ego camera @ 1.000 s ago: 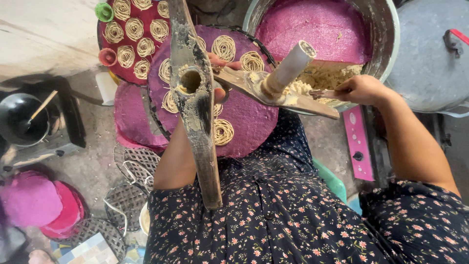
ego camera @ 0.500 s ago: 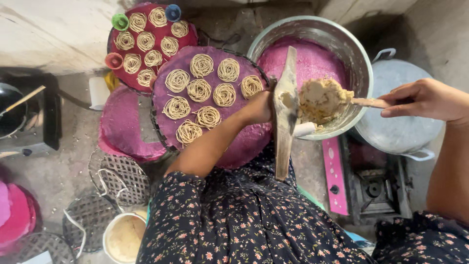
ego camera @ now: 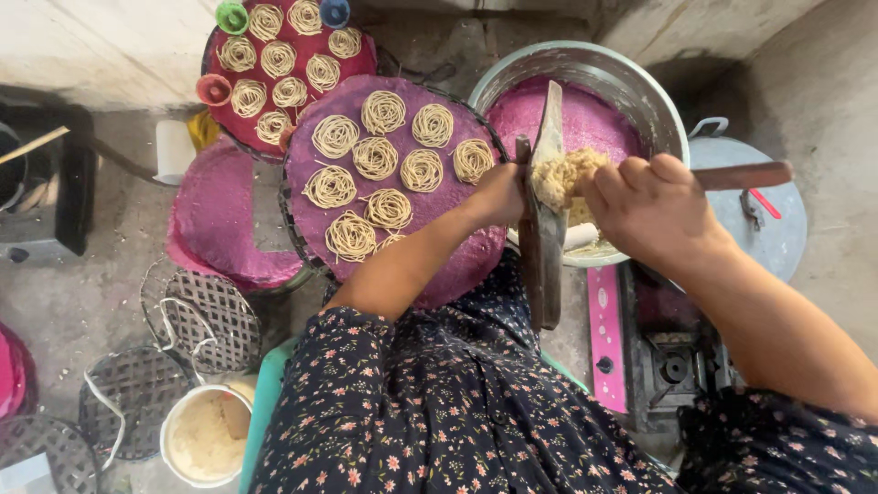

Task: The person sits and uses a wooden hand press to extrude dough into coiled noodle nests, placing each finished nest onto a pink cloth-covered round tray. They scoop dough from a large basin into the press, squeeze the press to form noodles, and arrange the nests in rows, repeating the cycle.

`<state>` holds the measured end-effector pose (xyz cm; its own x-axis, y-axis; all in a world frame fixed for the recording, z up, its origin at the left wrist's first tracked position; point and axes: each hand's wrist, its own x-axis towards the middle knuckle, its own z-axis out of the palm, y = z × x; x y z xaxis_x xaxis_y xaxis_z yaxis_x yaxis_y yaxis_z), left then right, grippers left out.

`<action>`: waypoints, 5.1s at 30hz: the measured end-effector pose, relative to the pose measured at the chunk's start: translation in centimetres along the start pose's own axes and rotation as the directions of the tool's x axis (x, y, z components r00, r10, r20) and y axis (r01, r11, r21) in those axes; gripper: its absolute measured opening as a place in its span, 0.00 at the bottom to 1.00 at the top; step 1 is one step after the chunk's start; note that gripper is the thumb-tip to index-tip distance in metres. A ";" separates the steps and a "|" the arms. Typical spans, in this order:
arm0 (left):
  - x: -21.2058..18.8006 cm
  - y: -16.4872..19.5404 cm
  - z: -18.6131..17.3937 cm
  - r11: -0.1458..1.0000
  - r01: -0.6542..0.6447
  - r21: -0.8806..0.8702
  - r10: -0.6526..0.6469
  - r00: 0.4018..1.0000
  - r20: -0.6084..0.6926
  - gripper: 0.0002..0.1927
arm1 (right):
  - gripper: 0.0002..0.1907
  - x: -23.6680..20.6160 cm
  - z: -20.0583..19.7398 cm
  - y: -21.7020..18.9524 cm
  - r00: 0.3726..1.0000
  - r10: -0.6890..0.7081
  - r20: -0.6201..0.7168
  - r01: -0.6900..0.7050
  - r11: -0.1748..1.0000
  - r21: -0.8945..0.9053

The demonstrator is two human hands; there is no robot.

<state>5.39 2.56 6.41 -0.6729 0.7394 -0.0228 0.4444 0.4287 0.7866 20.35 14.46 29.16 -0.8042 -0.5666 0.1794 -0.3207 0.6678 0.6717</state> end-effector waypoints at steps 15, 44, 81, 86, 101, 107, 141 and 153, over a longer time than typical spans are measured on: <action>0.9 -1.0 1.1 1.000 -0.013 -0.014 0.012 0.996 -0.090 0.12 | 0.04 -7.3 0.0 5.9 0.926 0.379 0.008 -0.371 0.903 0.218; -0.3 1.2 0.1 0.998 0.016 0.055 -0.014 0.999 -0.036 0.12 | 0.09 -7.8 1.4 6.1 0.941 0.338 0.025 -0.320 0.861 0.396; 2.9 -1.0 2.2 0.975 -0.042 0.219 0.034 0.999 0.039 0.10 | 0.09 -2.9 2.8 3.5 0.973 0.232 -0.010 -0.224 0.951 0.211; 2.5 -0.3 1.6 0.991 0.022 0.133 -0.018 0.999 -0.032 0.11 | 0.11 -1.9 4.2 2.5 0.984 0.170 -0.056 -0.145 0.941 0.306; 5.9 -3.8 4.9 0.981 -0.194 0.011 0.188 0.935 -0.300 0.18 | 0.09 -8.2 13.5 -6.0 0.400 0.591 0.701 -0.169 -0.704 0.690; 4.7 -3.8 3.3 0.994 0.019 -0.106 -0.034 0.990 -0.136 0.22 | 0.11 -9.4 12.7 -6.3 0.516 0.555 0.652 -0.373 -0.540 0.755; 6.7 -3.7 4.4 0.949 -0.286 0.136 0.295 0.954 -0.056 0.11 | 0.14 -10.2 16.4 -9.1 0.414 0.888 0.199 -0.654 0.139 0.743; 0.9 -7.8 -6.4 0.459 -0.067 -0.886 0.139 0.990 -0.003 0.22 | 0.19 -14.0 18.6 -7.6 0.273 0.720 0.638 -0.911 -0.019 0.411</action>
<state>-2.48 -3.42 4.18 -0.6065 0.7901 0.0887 -0.2750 -0.3131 0.9090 24.74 26.36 8.18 -0.7697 0.6341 0.0743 0.5331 0.7024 -0.4716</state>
